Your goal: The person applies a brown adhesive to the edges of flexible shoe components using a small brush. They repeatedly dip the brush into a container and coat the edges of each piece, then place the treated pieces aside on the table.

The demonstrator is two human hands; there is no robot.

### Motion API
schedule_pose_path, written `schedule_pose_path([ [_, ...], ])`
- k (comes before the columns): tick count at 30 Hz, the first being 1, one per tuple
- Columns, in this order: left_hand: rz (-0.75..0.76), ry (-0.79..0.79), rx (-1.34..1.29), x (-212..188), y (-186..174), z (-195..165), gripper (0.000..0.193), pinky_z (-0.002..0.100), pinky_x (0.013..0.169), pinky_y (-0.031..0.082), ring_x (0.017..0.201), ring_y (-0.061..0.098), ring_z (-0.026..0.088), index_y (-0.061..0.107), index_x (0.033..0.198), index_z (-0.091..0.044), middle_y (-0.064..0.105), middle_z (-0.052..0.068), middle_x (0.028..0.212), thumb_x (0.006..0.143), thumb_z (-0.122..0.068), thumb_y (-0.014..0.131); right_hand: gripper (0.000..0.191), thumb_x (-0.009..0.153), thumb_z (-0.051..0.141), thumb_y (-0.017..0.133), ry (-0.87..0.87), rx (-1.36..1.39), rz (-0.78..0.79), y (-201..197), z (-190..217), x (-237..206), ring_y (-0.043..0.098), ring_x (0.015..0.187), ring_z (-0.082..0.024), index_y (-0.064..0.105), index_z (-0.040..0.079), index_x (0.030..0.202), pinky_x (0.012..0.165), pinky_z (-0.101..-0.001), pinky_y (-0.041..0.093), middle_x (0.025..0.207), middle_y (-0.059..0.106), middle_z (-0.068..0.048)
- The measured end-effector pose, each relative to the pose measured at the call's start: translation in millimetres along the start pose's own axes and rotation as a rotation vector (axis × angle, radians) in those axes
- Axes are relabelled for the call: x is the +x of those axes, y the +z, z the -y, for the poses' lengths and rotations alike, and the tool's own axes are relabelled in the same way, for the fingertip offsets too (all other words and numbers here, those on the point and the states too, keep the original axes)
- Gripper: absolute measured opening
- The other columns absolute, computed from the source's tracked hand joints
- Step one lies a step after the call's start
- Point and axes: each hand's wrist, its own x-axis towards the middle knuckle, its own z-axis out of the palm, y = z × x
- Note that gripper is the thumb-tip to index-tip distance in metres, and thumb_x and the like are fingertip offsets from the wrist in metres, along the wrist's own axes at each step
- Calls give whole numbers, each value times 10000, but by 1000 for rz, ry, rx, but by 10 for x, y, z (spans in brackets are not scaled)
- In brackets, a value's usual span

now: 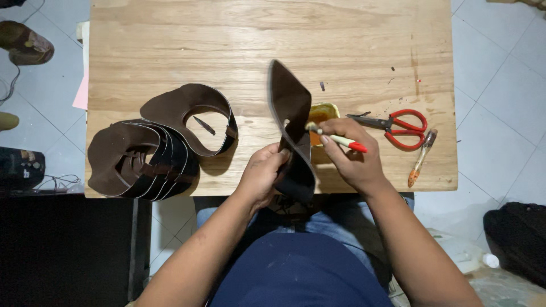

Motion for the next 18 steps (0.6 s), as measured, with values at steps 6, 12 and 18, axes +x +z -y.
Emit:
schedule_pose_path([
  [6,7,140,2,23,-19,7,123,284,700,525,771,619,121,628,1016,-44,663,33,874,1025,-106,522,163,920,12,705,156,17,57,-27,4,-116,682,1057,-214,680,0,1080,952,-338,533,1117,711,-119],
  [12,-74,241,53,-35,-5,-34,196,252,748,516,863,589,68,636,1161,-74,651,-26,976,992,-160,584,125,932,30,703,170,80,75,-16,20,-195,683,1040,-192,674,8,1052,944,-317,539,1082,712,-102],
  [18,39,347,283,7,-65,-40,183,250,757,501,857,563,63,635,1105,-54,632,-15,951,1032,-207,567,132,939,31,703,128,88,35,-44,30,-171,681,1035,-198,693,1,1067,935,-317,537,1101,716,-111],
])
